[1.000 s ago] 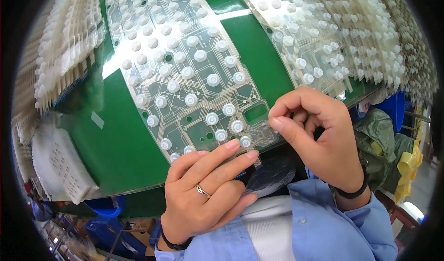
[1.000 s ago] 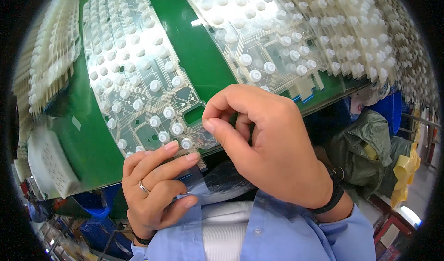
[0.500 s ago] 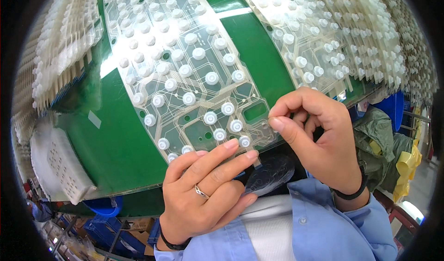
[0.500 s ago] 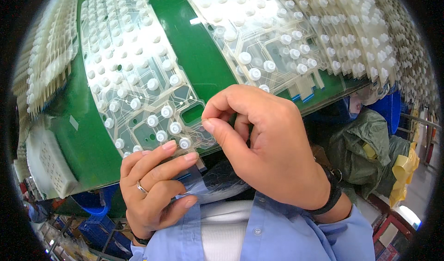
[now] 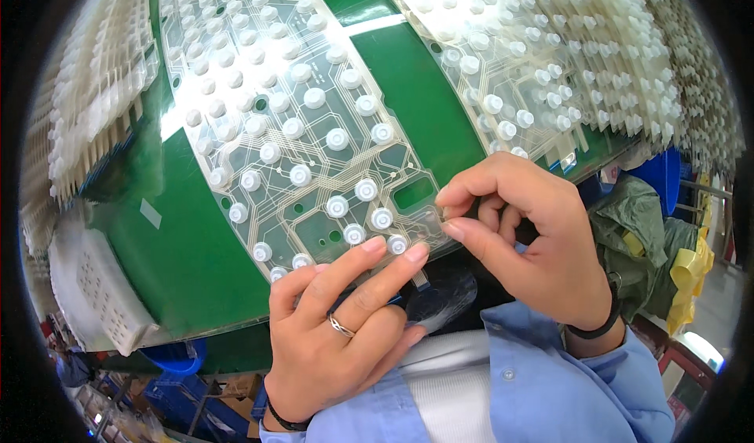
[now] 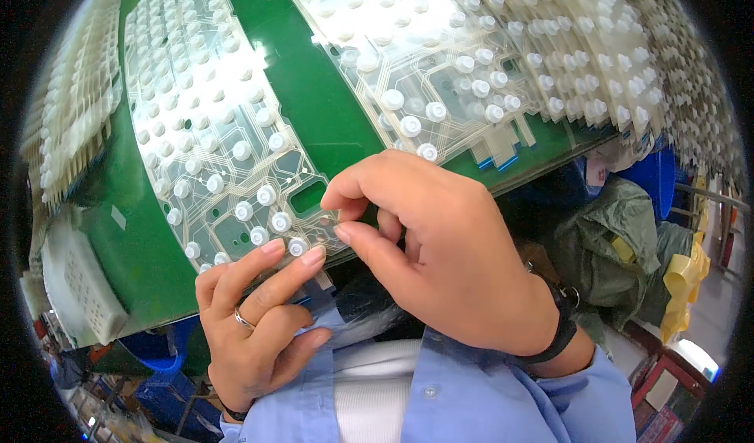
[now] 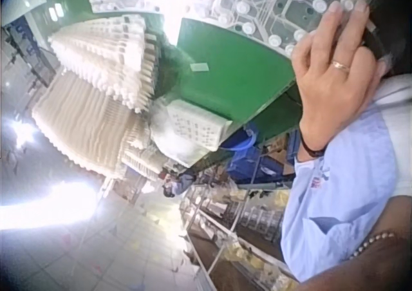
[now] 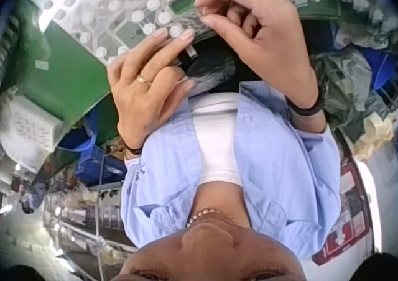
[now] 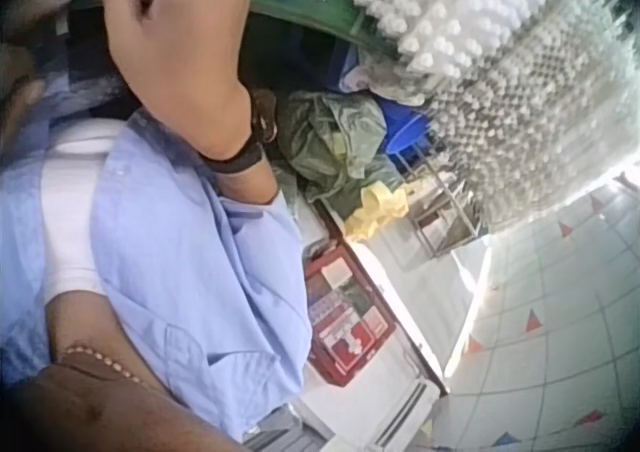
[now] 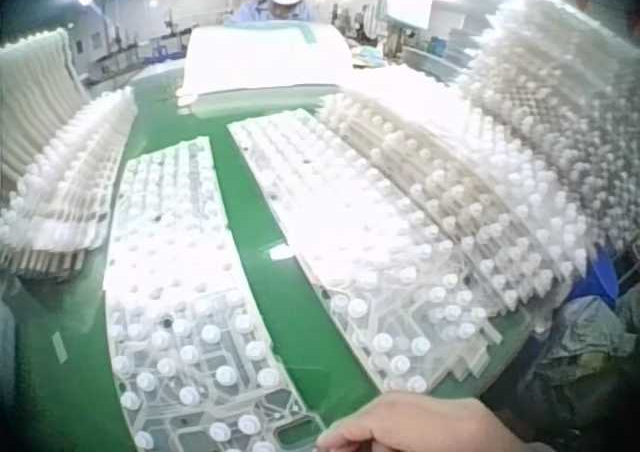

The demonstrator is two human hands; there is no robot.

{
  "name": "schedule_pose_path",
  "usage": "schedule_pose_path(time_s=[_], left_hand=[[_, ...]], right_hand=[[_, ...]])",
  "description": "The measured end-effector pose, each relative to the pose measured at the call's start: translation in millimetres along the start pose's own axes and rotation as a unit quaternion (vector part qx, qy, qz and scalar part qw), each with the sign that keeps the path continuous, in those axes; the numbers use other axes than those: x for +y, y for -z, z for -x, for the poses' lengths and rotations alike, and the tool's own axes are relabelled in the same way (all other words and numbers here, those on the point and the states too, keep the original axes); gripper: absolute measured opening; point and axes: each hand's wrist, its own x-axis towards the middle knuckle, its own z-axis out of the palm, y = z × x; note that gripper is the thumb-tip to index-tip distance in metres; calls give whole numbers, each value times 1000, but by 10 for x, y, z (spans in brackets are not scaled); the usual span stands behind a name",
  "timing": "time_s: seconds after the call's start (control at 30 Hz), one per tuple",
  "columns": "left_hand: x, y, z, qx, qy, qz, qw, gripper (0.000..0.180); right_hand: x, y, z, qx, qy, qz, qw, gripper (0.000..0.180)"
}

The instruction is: The recorder is assembling flexible membrane keypad components by carefully peeling individual contact pads from a plastic sheet and placing them onto a circuit sheet.

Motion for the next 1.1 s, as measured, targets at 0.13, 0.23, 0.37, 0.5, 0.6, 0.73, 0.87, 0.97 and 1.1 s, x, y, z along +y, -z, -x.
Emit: schedule_pose_path(time_s=[0.13, 0.23, 0.37, 0.5, 0.6, 0.73, 0.87, 0.97, 1.1], left_hand=[[36, 20, -45, 12, 19, 2, 1000, 30], [47, 36, -40, 13, 24, 11, 1000, 28], [65, 140, 5, 50, 29, 54, 997, 25], [28, 145, 79, 92, 50, 189, 976, 29], [179, 101, 43, 130, 102, 268, 949, 32], [240, 118, 59, 75, 97, 240, 963, 22], [286, 47, 62, 77, 84, 215, 970, 13], [305, 15, 53, 83, 60, 192, 976, 14], [323, 42, 42, 77, 56, 192, 977, 16]], right_hand=[[13, -34, 37, 7, 65, 117, 991, 28], [-76, -60, 61, 46, 47, 197, 978, 38], [-200, -5, 141, 51, 52, 114, 991, 49], [-320, 107, 373, -142, 105, 66, 982, 31], [-263, 109, 449, -136, 88, 65, 985, 28], [-198, 152, 470, -119, 123, 99, 980, 28], [-279, 27, 468, -6, 135, 149, 980, 24], [-306, 11, 482, 0, 160, 77, 984, 25], [-240, 17, 515, -15, 202, 72, 977, 18]])
